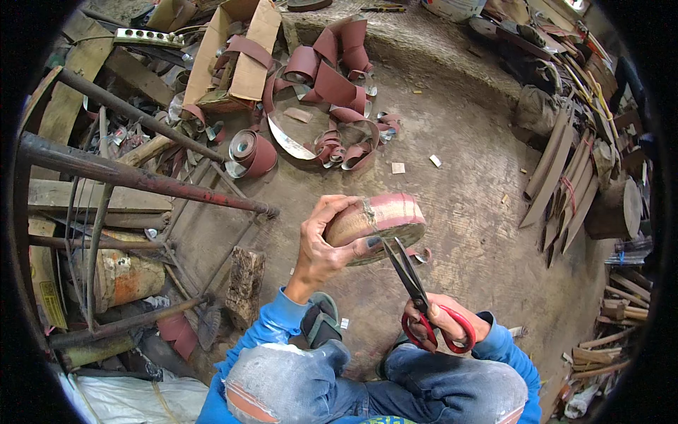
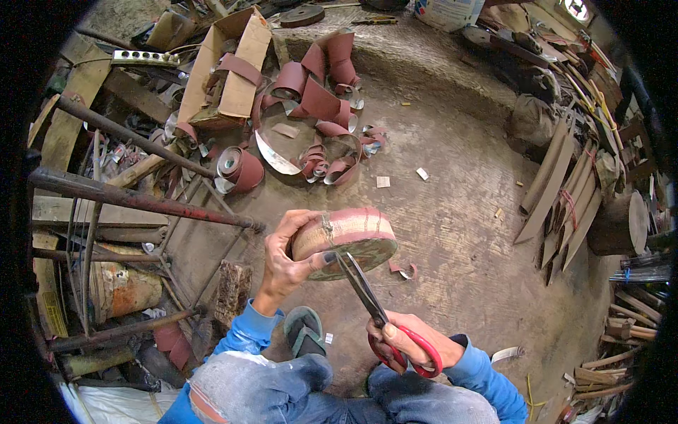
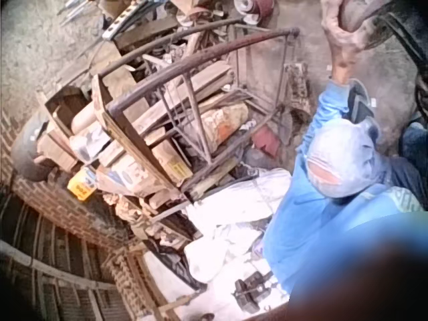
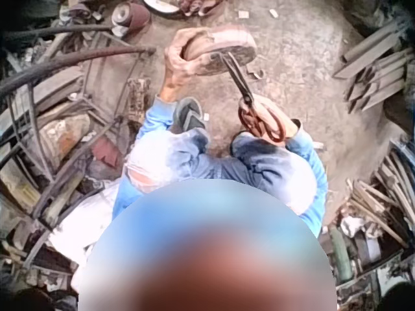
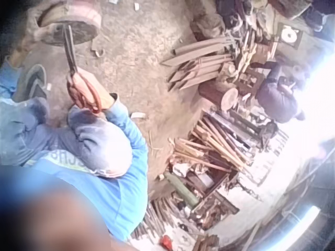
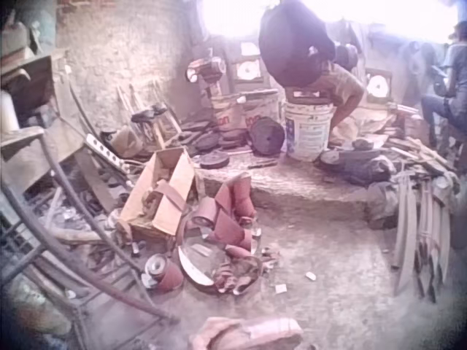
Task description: The person opens a drawer, retrieves a roll of sandpaper, and walks to a cluttered floor area. Sitting cross-legged, they use red-handled scissors to cut a strip from the roll, then peel and separate the strip from the backing.
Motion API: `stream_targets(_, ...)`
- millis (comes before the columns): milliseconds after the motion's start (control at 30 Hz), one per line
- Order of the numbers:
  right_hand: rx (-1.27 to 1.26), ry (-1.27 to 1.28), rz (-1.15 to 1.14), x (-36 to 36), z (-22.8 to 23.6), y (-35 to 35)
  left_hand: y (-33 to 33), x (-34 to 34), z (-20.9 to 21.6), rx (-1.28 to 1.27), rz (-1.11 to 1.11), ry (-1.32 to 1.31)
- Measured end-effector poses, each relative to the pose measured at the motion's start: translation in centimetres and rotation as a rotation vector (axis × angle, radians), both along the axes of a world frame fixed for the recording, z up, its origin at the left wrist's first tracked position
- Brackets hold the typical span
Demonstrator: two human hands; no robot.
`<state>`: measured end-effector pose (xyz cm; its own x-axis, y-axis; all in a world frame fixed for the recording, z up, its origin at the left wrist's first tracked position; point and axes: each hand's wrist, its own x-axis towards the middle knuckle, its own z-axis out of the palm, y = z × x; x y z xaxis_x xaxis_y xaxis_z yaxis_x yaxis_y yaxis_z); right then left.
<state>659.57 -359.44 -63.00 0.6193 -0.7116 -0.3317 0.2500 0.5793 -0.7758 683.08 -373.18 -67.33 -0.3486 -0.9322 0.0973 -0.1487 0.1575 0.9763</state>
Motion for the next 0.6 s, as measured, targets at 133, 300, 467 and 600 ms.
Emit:
stream_targets(133,0.024,-0.012,-0.03,0.61,0.08,-0.59,0.03,0.46,0.1,-0.013,0.008,-0.003)
stream_targets(300,0.03,0.057,-0.015,0.31,0.02,-0.73,0.03,0.29,0.19,-0.068,0.036,0.016)
stream_targets(467,-0.031,0.137,-0.017,0.09,-0.12,-0.64,0.05,0.11,0.2,-0.065,0.024,0.017)
stream_targets(600,-0.088,0.172,-0.034,0.19,0.0,-0.56,0.08,0.15,0.09,-0.057,0.012,0.013)
